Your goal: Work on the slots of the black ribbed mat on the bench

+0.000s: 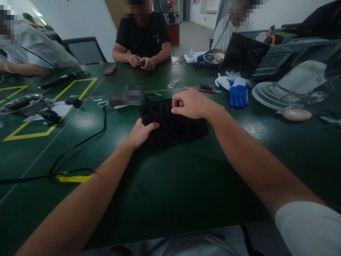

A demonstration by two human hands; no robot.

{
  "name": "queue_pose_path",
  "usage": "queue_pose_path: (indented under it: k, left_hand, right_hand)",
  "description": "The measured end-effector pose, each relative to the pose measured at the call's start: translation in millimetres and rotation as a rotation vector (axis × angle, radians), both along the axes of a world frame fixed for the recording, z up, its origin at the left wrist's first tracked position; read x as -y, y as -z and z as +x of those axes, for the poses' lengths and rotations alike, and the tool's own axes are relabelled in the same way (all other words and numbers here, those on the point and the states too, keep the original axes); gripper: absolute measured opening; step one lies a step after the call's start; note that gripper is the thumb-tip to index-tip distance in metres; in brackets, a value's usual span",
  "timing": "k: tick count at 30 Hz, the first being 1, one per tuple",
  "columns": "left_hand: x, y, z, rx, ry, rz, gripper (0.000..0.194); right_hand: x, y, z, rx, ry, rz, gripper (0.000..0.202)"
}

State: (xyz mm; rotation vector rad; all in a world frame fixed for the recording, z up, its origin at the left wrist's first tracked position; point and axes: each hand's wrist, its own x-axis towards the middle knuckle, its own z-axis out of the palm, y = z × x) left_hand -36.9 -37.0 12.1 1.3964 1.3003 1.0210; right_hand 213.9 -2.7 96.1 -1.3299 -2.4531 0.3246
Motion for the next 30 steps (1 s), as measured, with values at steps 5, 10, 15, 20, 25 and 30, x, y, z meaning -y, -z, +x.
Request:
queue_pose_path:
  k: [5,10,15,20,25,30]
  left_hand:
    - [-0.7,1.8,-1.2,-0.007,-0.001,0.003,0.044]
    - [-0.6,0.6,-1.2,-0.006,0.002,0.005,0.044]
    - [-0.1,-1.1,-0.2,-0.018,-0.008,0.004,0.044]
    - [-0.8,0.3,0.1,0.01,-0.022,0.005,0.045]
    - [-0.1,-0.8,0.9,-0.01,-0.035,0.012,0.047]
    - [-0.9,0.8,0.3,-0.005,-0.019,0.021,0.047]
  right_hand:
    - [-0.4,-2.2,0.1,0.008,-0.002,-0.015,0.017]
    - [-0.7,-4.3,1.8,0.002,-0.016,-0.027,0.014]
    - [-0.4,-6.7,4.7,-0.026,-0.047,-0.059,0.014]
    - [-0.3,-7.9,5.5,-0.042,-0.053,-0.083,0.015]
    - [-1.4,-5.7,4.3,-0.016,-0.052,-0.063,0.018]
    - [1.3,-4.5,0.6,0.002,-0.03,-0.023,0.018]
